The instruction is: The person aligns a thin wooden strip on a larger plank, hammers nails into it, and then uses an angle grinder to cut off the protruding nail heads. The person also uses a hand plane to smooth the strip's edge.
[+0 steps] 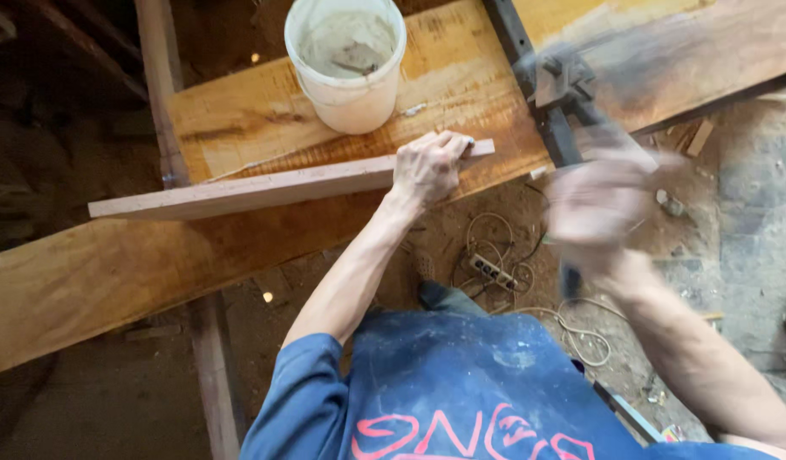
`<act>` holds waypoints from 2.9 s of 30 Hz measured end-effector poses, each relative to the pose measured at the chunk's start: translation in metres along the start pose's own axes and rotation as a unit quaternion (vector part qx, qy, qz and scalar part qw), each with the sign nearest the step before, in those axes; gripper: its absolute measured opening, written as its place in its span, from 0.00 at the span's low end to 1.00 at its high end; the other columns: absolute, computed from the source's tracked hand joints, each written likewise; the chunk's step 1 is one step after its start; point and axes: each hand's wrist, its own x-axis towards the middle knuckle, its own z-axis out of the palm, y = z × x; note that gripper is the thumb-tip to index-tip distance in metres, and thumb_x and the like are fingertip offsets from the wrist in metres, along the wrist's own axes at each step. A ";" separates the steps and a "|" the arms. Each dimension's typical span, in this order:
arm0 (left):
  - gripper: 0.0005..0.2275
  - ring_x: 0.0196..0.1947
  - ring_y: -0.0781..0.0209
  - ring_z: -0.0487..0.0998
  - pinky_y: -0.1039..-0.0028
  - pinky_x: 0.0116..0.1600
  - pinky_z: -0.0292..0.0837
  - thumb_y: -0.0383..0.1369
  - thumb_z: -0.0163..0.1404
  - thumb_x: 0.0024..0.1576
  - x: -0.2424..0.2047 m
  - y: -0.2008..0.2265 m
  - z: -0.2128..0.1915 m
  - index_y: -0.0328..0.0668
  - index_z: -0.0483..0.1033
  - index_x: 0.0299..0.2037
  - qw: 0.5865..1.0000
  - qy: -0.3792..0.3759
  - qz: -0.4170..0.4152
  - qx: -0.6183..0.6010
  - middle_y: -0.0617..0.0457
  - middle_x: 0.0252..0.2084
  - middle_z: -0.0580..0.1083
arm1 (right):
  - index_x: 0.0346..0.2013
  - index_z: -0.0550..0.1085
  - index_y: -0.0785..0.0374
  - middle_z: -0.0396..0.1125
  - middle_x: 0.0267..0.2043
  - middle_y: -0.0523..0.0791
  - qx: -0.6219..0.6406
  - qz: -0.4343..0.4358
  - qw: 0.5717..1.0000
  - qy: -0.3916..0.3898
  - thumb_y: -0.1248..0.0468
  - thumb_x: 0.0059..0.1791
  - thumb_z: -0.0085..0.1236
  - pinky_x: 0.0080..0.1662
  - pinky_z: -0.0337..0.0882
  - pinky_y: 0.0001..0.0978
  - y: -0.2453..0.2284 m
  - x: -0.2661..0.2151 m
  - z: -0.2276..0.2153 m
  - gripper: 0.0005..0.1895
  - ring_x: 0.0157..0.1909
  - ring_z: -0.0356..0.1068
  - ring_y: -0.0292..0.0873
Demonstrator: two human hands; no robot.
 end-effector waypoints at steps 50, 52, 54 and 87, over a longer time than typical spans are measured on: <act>0.04 0.32 0.50 0.81 0.61 0.33 0.77 0.28 0.55 0.49 -0.001 -0.028 -0.011 0.40 0.75 0.32 0.984 -0.087 -0.027 0.151 0.46 0.33 0.77 | 0.66 0.61 0.63 0.65 0.23 0.49 -0.223 -0.160 0.957 -0.091 0.70 0.55 0.56 0.28 0.67 0.38 -0.001 0.035 -0.027 0.25 0.24 0.67 0.44; 0.07 0.31 0.49 0.81 0.60 0.33 0.77 0.30 0.56 0.45 0.003 -0.027 -0.013 0.40 0.74 0.31 0.987 -0.072 -0.029 0.142 0.46 0.32 0.77 | 0.65 0.61 0.63 0.63 0.21 0.49 -0.246 -0.155 0.946 -0.142 0.70 0.54 0.56 0.23 0.64 0.37 -0.007 0.058 -0.035 0.25 0.18 0.64 0.44; 0.07 0.31 0.49 0.81 0.60 0.33 0.77 0.31 0.57 0.44 0.002 -0.029 -0.015 0.40 0.74 0.30 0.988 -0.065 -0.024 0.139 0.46 0.31 0.76 | 0.64 0.60 0.65 0.63 0.22 0.48 -0.242 -0.166 0.943 -0.158 0.69 0.55 0.54 0.20 0.62 0.36 -0.015 0.077 -0.045 0.24 0.16 0.63 0.43; 0.03 0.30 0.50 0.80 0.61 0.32 0.75 0.29 0.55 0.47 -0.004 -0.022 -0.014 0.44 0.75 0.29 0.989 -0.065 -0.009 0.133 0.48 0.31 0.75 | 0.34 0.77 0.57 0.69 0.26 0.37 -0.356 -0.224 0.860 -0.291 0.66 0.59 0.47 0.30 0.69 0.22 0.030 0.149 -0.071 0.13 0.25 0.64 0.32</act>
